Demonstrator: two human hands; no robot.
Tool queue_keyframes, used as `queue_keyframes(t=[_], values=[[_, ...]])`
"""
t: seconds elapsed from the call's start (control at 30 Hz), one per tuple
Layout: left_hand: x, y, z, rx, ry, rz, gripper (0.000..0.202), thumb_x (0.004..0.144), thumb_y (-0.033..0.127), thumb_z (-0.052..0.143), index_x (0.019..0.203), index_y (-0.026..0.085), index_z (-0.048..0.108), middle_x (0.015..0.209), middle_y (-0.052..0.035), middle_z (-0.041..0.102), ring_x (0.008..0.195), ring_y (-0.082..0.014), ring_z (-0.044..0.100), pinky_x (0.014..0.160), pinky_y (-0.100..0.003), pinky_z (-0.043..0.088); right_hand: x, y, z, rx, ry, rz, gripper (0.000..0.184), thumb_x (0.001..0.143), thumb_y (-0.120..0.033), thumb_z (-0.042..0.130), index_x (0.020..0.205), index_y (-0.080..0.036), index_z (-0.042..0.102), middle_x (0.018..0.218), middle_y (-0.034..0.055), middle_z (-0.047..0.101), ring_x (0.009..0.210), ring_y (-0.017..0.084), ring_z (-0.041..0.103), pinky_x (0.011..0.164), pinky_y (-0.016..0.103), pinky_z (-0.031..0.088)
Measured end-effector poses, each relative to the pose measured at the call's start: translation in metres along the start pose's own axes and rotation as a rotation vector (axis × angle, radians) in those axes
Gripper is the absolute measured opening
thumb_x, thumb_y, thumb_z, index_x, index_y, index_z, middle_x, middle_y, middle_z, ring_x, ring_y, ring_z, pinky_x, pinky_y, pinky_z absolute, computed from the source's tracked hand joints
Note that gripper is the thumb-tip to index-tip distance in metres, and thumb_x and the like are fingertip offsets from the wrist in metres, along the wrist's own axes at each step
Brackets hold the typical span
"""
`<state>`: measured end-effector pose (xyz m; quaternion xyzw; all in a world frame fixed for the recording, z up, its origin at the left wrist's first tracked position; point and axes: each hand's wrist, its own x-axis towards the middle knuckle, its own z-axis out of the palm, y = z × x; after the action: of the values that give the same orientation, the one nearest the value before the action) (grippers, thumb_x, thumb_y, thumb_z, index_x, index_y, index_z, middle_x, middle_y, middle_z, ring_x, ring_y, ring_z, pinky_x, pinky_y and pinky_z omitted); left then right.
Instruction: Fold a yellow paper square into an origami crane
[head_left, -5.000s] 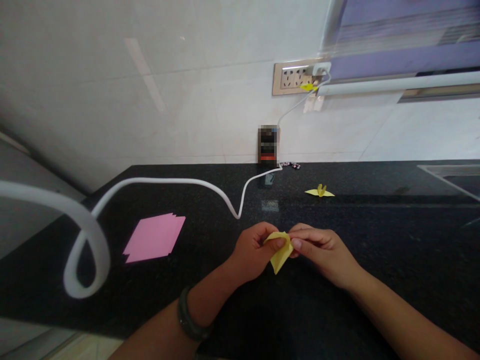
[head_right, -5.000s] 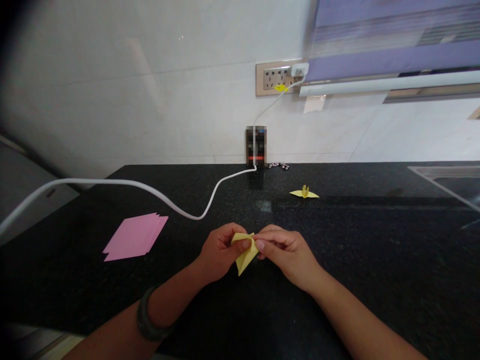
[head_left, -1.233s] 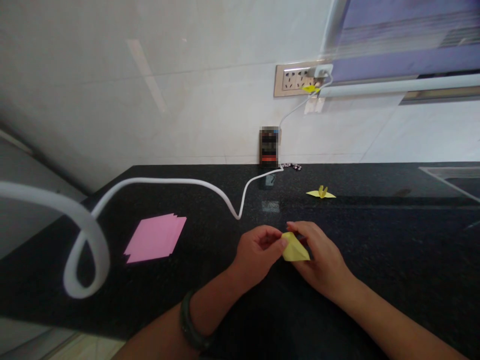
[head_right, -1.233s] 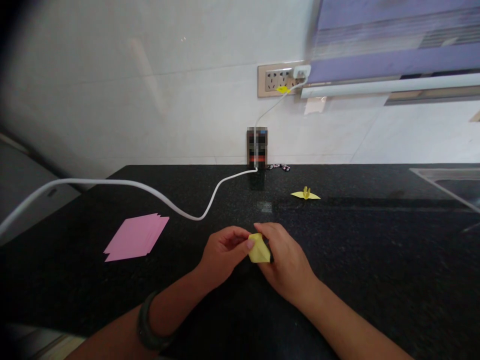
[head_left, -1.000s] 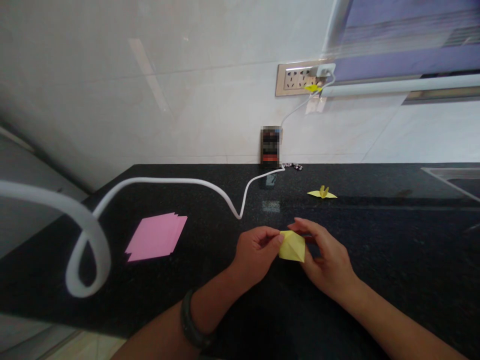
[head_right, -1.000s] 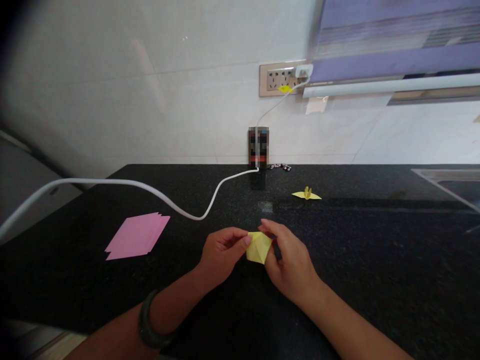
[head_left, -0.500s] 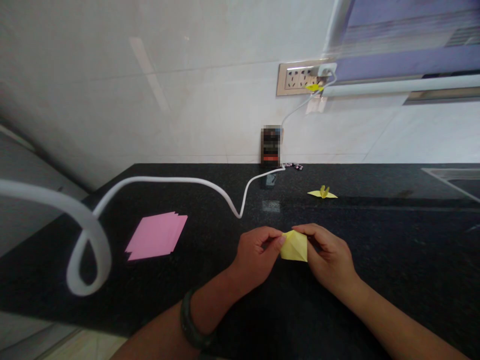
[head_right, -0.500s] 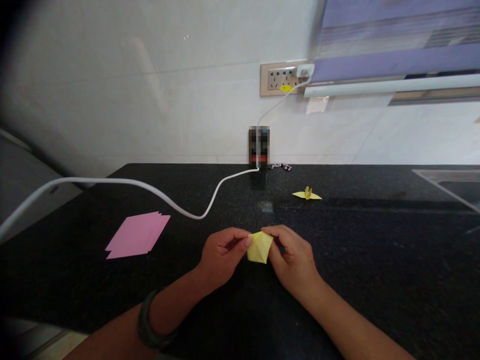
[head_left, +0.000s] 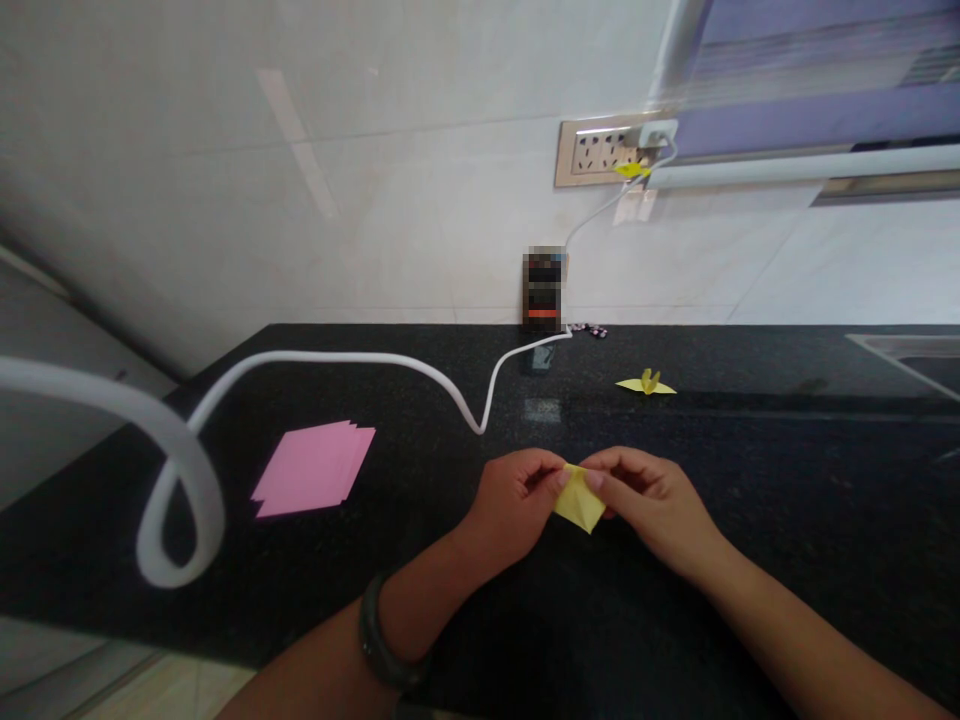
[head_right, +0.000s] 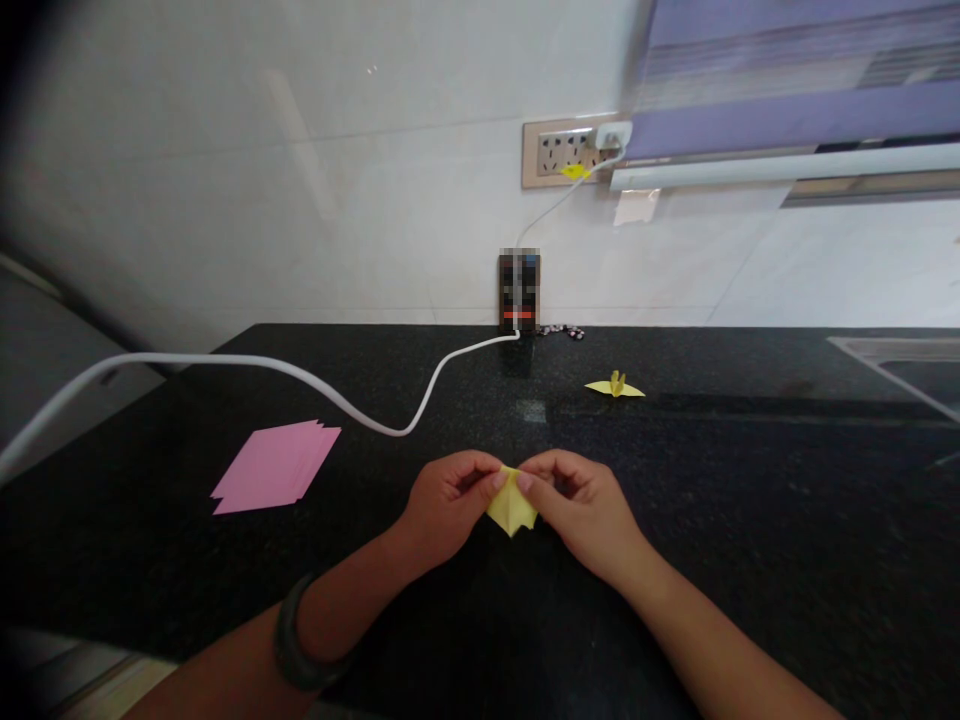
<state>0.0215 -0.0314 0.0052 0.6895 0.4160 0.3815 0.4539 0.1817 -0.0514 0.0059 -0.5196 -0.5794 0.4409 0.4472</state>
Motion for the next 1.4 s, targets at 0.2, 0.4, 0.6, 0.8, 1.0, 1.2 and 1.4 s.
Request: queue_keyframes(t=[0.2, 0.4, 0.6, 0.8, 1.0, 1.2, 1.4], values=[[0.0022, -0.0005, 0.0042, -0.360, -0.104, -0.193, 0.024, 0.071, 0.031, 0.054, 0.087, 0.013, 0.058, 0.077, -0.0047, 0.063, 0.068, -0.0122, 0.057, 0.062, -0.023, 0.044, -0.0002, 0.0014, 0.0019, 0.051, 0.035, 0.041, 0.017, 0.072, -0.031, 0.057, 0.072, -0.015, 0.061, 0.061, 0.0010, 0.059, 0.051, 0.010, 0.050, 0.046, 0.021, 0.040], [0.0038, 0.0027, 0.0018, -0.488, -0.165, -0.380, 0.020, 0.069, 0.029, 0.056, 0.074, 0.010, 0.058, 0.066, -0.0042, 0.062, 0.059, -0.0096, 0.057, 0.057, -0.021, 0.044, 0.0004, 0.0056, -0.0012, 0.088, 0.042, 0.027, 0.019, 0.073, -0.033, 0.056, 0.077, -0.015, 0.061, 0.061, 0.0019, 0.060, 0.052, 0.011, 0.052, 0.047, 0.022, 0.043], [0.0049, 0.0030, -0.0005, -0.592, -0.198, -0.415, 0.020, 0.067, 0.028, 0.058, 0.073, 0.009, 0.059, 0.067, -0.0045, 0.062, 0.057, -0.0091, 0.057, 0.056, -0.021, 0.045, 0.0011, 0.0063, -0.0045, 0.127, -0.024, -0.058, 0.014, 0.074, -0.027, 0.055, 0.083, -0.018, 0.060, 0.067, 0.0013, 0.059, 0.055, 0.011, 0.053, 0.049, 0.023, 0.044], [0.0053, 0.0018, -0.0017, -0.683, -0.222, -0.429, 0.021, 0.066, 0.029, 0.058, 0.074, 0.010, 0.059, 0.068, -0.0050, 0.062, 0.057, -0.0108, 0.058, 0.053, -0.021, 0.045, 0.0006, 0.0028, -0.0066, 0.061, -0.027, -0.121, 0.008, 0.073, -0.023, 0.053, 0.071, -0.018, 0.059, 0.070, 0.0024, 0.060, 0.062, 0.013, 0.056, 0.053, 0.024, 0.045], [0.0048, 0.0034, 0.0000, -0.485, -0.160, -0.343, 0.024, 0.066, 0.035, 0.058, 0.068, 0.011, 0.059, 0.061, -0.0020, 0.058, 0.054, -0.0086, 0.053, 0.052, -0.020, 0.043, -0.0001, 0.0038, -0.0056, 0.000, -0.046, -0.156, 0.009, 0.074, -0.019, 0.051, 0.076, -0.017, 0.059, 0.074, 0.0036, 0.060, 0.066, 0.014, 0.055, 0.058, 0.026, 0.045], [0.0019, 0.0031, -0.0008, -0.185, -0.092, -0.139, 0.022, 0.071, 0.034, 0.053, 0.070, 0.013, 0.061, 0.061, -0.0014, 0.058, 0.056, -0.0096, 0.051, 0.054, -0.021, 0.040, -0.0003, 0.0028, -0.0025, 0.032, -0.054, -0.051, 0.018, 0.075, -0.028, 0.052, 0.088, -0.017, 0.057, 0.071, 0.0027, 0.059, 0.061, 0.013, 0.055, 0.054, 0.025, 0.046], [-0.0007, 0.0050, -0.0035, 0.125, -0.070, 0.065, 0.025, 0.077, 0.032, 0.045, 0.071, 0.016, 0.063, 0.066, -0.0017, 0.060, 0.061, -0.0114, 0.052, 0.056, -0.021, 0.038, -0.0012, 0.0017, -0.0025, -0.240, -0.084, -0.199, 0.014, 0.076, -0.028, 0.051, 0.073, -0.017, 0.060, 0.069, 0.0027, 0.060, 0.063, 0.014, 0.054, 0.057, 0.025, 0.044]])
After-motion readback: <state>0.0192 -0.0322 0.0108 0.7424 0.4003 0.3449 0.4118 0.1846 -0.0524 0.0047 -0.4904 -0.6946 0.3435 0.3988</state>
